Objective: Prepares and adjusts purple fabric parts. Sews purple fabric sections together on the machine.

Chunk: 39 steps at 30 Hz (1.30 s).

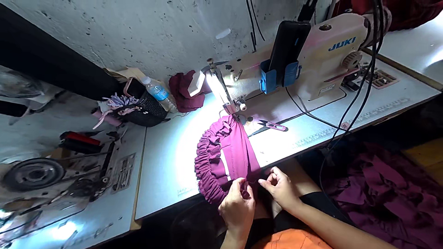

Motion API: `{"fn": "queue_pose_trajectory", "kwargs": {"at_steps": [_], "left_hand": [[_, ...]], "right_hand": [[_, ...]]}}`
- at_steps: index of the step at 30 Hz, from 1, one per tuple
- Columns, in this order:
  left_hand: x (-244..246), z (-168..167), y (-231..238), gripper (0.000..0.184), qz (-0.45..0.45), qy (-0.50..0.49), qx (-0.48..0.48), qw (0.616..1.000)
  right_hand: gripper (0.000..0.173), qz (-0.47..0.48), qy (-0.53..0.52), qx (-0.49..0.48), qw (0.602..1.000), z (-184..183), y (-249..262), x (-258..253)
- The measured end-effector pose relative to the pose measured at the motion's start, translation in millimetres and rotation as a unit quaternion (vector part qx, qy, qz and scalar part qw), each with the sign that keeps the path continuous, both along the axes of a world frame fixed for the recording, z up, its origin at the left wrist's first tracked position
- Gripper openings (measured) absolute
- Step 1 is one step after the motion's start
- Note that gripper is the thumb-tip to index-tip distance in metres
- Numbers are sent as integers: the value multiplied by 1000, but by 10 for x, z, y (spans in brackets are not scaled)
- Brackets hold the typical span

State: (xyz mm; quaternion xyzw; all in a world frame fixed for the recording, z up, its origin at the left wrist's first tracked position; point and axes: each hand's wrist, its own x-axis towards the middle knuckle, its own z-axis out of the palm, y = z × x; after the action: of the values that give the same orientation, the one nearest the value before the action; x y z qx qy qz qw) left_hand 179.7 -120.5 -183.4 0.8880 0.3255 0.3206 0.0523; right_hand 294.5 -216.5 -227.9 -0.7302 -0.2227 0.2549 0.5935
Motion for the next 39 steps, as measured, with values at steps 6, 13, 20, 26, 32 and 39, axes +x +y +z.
{"fn": "queue_pose_trajectory", "kwargs": {"at_steps": [6,13,20,26,32,39], "left_hand": [[106,5,45,18,-91,-97,10,991],[251,-109,18,16,-127,-78,1,989],[183,-136,-16,19,-74,-34,-25,996],[135,44,34,22,-8,-21,-60,998],[384,370,43,17,-95,-73,-32,992],[231,-24,30,17,-59,45,16,997]], "right_hand": [[33,-14,61,1,998,-157,140,9],[15,87,-27,38,995,-316,-132,-157],[59,-11,113,2,994,-290,80,89],[18,93,29,59,994,-290,80,-59],[23,110,-45,13,993,-133,-57,-90],[21,76,-60,32,995,-211,-43,-86]]}}
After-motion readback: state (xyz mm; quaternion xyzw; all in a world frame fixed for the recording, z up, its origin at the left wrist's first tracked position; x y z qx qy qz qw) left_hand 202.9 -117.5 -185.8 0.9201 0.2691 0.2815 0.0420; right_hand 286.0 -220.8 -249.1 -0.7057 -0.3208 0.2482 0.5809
